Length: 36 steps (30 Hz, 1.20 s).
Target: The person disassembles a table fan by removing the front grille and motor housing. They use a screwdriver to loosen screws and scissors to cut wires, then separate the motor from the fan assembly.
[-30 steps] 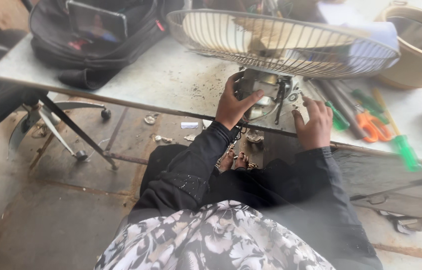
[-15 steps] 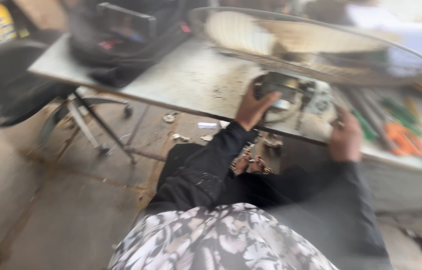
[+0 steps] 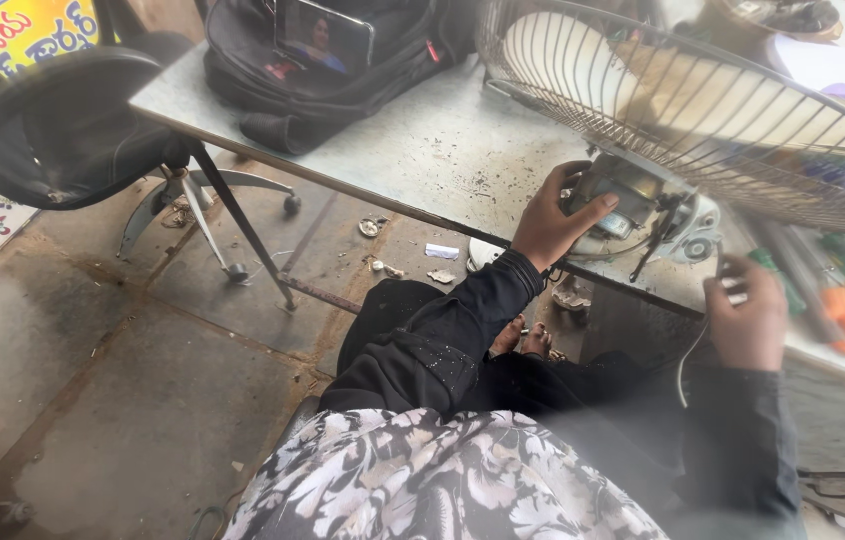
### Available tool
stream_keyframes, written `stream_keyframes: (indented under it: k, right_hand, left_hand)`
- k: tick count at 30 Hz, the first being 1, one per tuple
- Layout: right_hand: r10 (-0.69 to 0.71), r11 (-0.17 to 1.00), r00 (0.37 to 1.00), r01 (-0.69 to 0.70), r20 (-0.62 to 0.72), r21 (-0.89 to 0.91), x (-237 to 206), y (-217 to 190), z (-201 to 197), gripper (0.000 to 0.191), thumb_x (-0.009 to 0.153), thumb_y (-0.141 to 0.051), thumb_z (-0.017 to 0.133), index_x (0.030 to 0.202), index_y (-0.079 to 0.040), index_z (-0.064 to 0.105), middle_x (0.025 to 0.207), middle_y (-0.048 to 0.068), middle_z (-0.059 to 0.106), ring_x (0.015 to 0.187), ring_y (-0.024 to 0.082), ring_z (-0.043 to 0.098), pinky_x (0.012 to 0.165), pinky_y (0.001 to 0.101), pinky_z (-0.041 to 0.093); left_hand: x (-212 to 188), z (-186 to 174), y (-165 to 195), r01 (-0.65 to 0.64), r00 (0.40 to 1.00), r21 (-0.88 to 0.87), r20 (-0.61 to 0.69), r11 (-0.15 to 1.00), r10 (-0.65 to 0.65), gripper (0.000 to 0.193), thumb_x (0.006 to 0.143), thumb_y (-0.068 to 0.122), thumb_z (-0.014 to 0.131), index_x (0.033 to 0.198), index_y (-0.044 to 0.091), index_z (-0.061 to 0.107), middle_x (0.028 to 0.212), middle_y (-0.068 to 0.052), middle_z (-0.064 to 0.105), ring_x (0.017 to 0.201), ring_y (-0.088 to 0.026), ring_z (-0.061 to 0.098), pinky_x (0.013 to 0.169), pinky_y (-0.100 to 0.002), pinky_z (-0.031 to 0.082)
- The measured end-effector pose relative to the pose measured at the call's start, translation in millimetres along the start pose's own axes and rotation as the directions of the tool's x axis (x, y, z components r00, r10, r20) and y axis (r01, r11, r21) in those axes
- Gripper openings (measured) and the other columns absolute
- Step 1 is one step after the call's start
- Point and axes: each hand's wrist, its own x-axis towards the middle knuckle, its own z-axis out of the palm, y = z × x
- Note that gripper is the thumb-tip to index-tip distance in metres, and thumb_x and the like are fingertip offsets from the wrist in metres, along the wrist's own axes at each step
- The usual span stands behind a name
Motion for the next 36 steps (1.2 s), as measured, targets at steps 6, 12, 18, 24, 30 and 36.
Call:
stream_keyframes:
  k: [6,12,18,24,30,36]
  right_hand:
    - [0.106,0.85,0.978,-0.183,0.18,0.493,42,5,19,0.054,0.095,-0.018,0.078,0.141,0.003,0.059,0.118,0.01,0.07,0.102,0.016,0.065,0.088,0.029,0.052]
    - [0.185,0.675,0.949,-0.312,0.256,0.669,56,7,30,0.038,0.097,-0.013,0.075,0.13,0.005,0.067,0.115,0.01,0.073,0.104,0.016,0.067,0.095,0.0278,0.051]
    - [0.217,0.699,0.947,-0.321,0.237,0.64,54,21,34,0.032,0.096,-0.011,0.075,0.124,0.004,0.067,0.111,0.009,0.073,0.099,0.015,0.067,0.09,0.0286,0.051]
    - [0.206,0.652,0.944,-0.328,0.257,0.683,52,25,37,0.033,0.097,-0.011,0.076,0.124,0.004,0.066,0.11,0.009,0.072,0.098,0.015,0.066,0.091,0.029,0.051]
    - [0.215,0.638,0.943,-0.332,0.252,0.695,51,9,34,0.027,0.102,-0.011,0.069,0.126,0.003,0.066,0.111,0.007,0.072,0.102,0.014,0.067,0.094,0.0289,0.049]
    - [0.243,0.625,0.936,-0.352,0.254,0.697,49,-10,27,0.025,0.103,-0.011,0.069,0.125,0.002,0.069,0.11,0.006,0.072,0.099,0.013,0.064,0.093,0.0284,0.047]
  left_hand:
    - [-2,0,-2,-0.019,0.999,0.034,0.037,0.999,0.018,0.093,0.085,0.068,0.067,0.146,0.0,0.049,0.118,-0.016,0.07,0.109,-0.022,0.072,0.092,-0.033,0.06]
    - [1,1,-11,-0.021,1.0,0.065,0.001,0.998,0.021,0.1,0.084,0.076,0.062,0.15,0.001,0.045,0.128,-0.018,0.063,0.115,-0.023,0.069,0.097,-0.033,0.057]
    - [-3,6,-16,-0.072,0.994,0.211,-0.062,0.975,0.087,0.096,0.086,0.076,0.057,0.148,0.002,0.047,0.141,-0.021,0.056,0.119,-0.027,0.068,0.099,-0.037,0.059]
    - [-16,8,-18,-0.221,0.913,0.526,-0.184,0.821,0.364,0.083,0.093,0.055,0.071,0.152,0.003,0.044,0.158,-0.025,0.042,0.15,-0.037,0.039,0.123,-0.056,0.035]
    - [-44,15,-21,-0.505,0.793,0.719,0.169,0.477,0.585,0.048,0.088,0.05,0.077,0.126,0.025,0.066,0.159,-0.006,0.041,0.152,-0.031,0.035,0.121,-0.054,0.034]
    - [-37,23,-19,-0.515,0.793,0.779,0.274,0.358,0.544,0.036,0.082,0.049,0.082,0.1,0.018,0.077,0.162,-0.006,0.034,0.155,-0.037,0.023,0.129,-0.063,0.028]
